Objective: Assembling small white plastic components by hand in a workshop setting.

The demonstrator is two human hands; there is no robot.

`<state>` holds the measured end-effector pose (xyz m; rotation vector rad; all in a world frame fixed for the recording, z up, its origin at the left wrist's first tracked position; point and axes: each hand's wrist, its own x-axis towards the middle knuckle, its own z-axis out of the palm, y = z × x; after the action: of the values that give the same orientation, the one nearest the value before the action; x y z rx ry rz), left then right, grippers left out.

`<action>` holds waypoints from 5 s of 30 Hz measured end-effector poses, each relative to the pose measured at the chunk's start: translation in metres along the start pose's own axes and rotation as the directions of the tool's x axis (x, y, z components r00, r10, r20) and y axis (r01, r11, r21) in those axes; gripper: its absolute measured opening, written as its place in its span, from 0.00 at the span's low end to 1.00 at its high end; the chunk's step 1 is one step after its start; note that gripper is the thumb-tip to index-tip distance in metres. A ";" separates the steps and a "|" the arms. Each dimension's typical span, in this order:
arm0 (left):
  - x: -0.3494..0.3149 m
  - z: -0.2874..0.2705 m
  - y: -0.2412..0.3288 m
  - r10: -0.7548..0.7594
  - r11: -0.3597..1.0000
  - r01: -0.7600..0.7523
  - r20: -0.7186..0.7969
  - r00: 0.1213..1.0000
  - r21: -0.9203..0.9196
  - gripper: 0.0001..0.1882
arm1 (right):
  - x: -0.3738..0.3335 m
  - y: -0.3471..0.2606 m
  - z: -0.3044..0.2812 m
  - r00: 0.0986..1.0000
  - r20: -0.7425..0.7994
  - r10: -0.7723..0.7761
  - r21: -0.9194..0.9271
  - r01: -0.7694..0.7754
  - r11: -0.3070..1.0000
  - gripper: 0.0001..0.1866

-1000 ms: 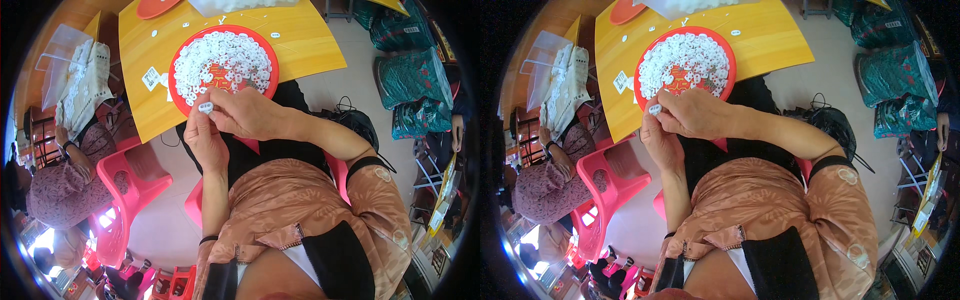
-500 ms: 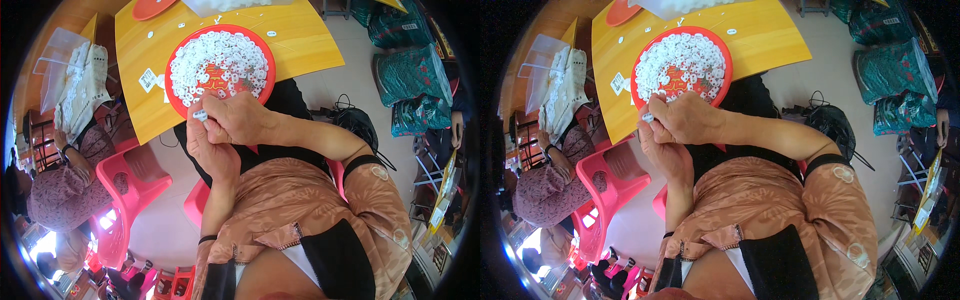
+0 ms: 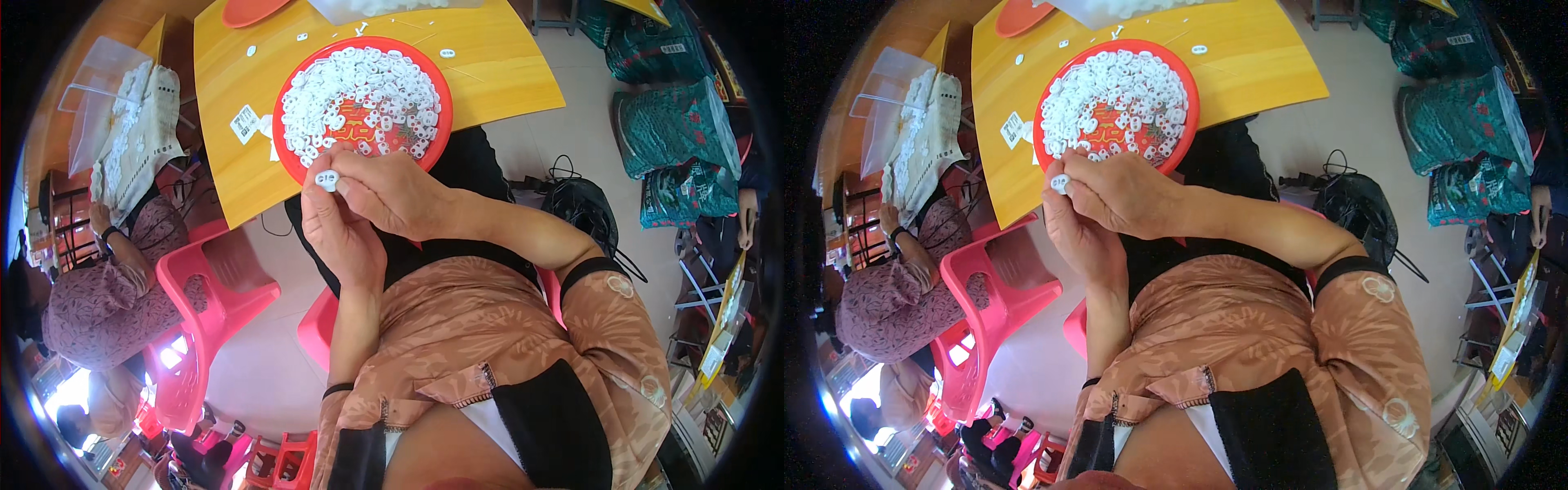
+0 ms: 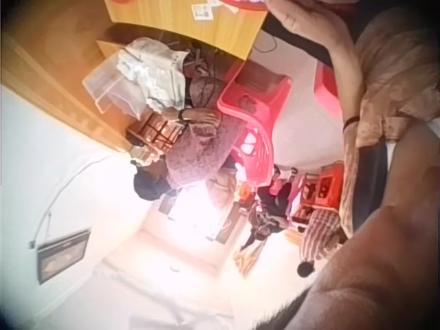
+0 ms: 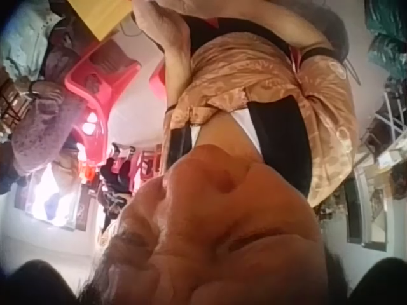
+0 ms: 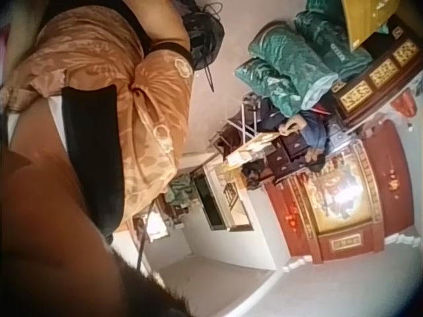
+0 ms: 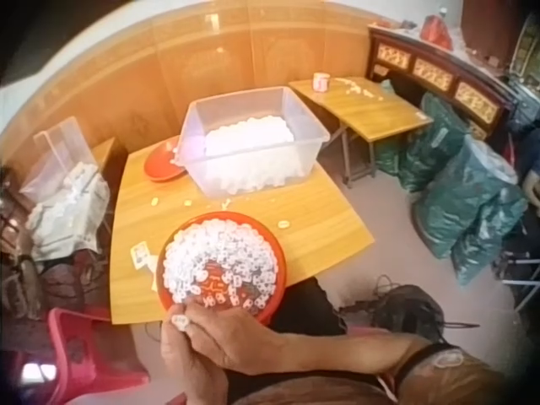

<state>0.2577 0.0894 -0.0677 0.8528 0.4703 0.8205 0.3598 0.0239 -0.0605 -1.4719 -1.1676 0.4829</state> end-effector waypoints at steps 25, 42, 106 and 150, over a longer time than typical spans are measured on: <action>-0.214 -0.031 0.113 0.154 0.973 -0.133 -0.099 0.983 0.190 0.20 | -0.137 -0.178 0.079 0.969 0.167 0.181 0.409 -0.235 0.882 0.19; -0.357 -0.038 0.254 0.468 0.815 -0.480 0.120 0.876 0.325 0.13 | -0.219 -0.367 0.130 0.940 0.251 0.231 0.465 -0.326 0.823 0.20; -0.220 -0.292 0.007 0.048 0.581 -0.163 0.166 0.985 0.797 0.10 | -0.034 -0.045 0.111 0.973 0.213 0.087 -0.770 0.113 0.628 0.08; -0.223 -0.240 0.053 0.194 0.829 -0.115 -0.088 0.977 0.548 0.10 | -0.038 -0.064 0.109 0.987 0.089 0.133 -0.670 -0.040 0.742 0.12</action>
<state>-0.0598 0.0465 -0.1552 1.3788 0.7882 0.9162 0.2297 0.0385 -0.0442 -2.1488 -1.4710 0.2209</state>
